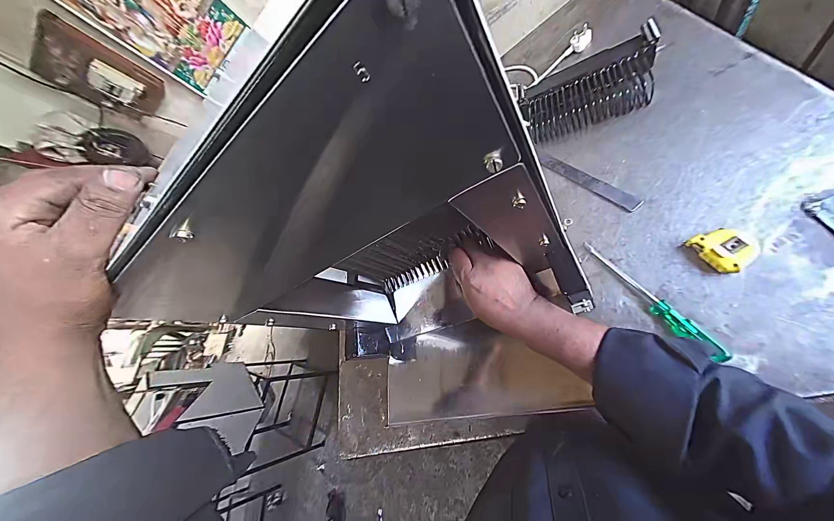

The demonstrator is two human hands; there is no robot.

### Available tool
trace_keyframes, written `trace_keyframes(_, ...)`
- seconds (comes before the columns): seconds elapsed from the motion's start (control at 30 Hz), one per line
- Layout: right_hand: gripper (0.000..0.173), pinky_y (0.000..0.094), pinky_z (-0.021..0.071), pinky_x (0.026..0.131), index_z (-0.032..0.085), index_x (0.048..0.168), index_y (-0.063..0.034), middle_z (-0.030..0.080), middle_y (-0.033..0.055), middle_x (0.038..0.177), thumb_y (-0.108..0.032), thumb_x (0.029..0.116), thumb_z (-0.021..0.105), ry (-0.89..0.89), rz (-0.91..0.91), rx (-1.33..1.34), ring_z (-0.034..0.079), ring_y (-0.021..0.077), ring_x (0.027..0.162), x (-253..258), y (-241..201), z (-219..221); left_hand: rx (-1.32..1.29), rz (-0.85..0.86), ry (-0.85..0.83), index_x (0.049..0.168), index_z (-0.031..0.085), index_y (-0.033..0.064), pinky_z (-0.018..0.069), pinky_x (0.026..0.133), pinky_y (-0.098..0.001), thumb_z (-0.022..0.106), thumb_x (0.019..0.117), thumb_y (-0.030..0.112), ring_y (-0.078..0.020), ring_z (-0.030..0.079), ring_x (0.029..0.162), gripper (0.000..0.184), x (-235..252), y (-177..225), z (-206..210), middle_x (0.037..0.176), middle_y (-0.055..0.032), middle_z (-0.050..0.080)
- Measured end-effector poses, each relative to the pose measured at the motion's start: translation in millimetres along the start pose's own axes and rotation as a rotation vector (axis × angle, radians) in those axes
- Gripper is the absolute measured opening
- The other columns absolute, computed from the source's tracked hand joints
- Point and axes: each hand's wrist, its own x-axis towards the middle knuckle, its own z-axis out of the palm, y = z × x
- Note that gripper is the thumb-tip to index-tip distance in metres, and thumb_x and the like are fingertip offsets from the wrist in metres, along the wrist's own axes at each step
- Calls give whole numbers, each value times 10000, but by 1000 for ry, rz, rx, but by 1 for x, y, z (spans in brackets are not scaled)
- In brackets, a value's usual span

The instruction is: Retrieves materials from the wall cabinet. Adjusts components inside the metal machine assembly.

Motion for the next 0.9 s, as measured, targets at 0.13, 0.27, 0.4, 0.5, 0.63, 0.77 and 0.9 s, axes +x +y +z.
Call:
trace_keyframes(0.13,164,465,590,622,693,1059,-23,707,163,928,-127,951,625,-54,54,15,727,327,787,1,-2,0,37,2,8,1203,705,34,494,1013,-350,525,1040,481,-103,648,1108,509,0,6,0,1195,-138,695)
trace_keyframes(0.27,171,473,589,621,692,1052,-43,699,153,897,-176,980,612,-82,83,26,725,328,780,4,-1,0,25,-6,14,1187,711,34,492,1018,-328,519,1048,456,-93,645,1115,484,-2,9,1,1202,-124,694)
trace_keyframes(0.4,180,511,593,705,674,1111,-48,699,176,979,-159,988,604,-168,139,29,724,353,878,13,-4,0,10,-20,17,1185,714,55,505,997,-302,543,1042,448,-62,648,1089,452,-3,11,1,1185,-91,700)
trace_keyframes(0.5,202,501,591,673,677,1104,-26,703,183,976,-168,1008,570,-178,139,-15,729,358,866,8,-5,-1,7,5,21,1173,717,42,503,982,-295,556,1041,430,-62,643,1069,440,-1,8,2,1170,-96,695)
trace_keyframes(0.63,204,511,590,688,679,1141,-39,712,178,1020,-156,1006,580,-211,209,39,730,357,890,8,-9,-1,28,26,30,1180,715,34,500,1000,-386,553,1040,462,-136,653,1089,479,0,3,1,1187,-148,692)
trace_keyframes(0.77,188,512,592,653,717,1121,-69,727,146,983,-155,1002,599,-48,213,164,731,335,834,21,-21,-6,54,59,19,1205,705,24,483,1024,-466,539,1039,490,-221,650,1141,522,3,-3,0,1219,-196,680)
trace_keyframes(0.9,235,527,592,698,716,1181,-80,730,145,1071,-130,976,614,-142,258,140,730,337,906,14,-19,-2,56,62,26,1183,717,56,489,1004,-466,540,1035,510,-210,651,1125,510,3,-8,0,1204,-166,687)
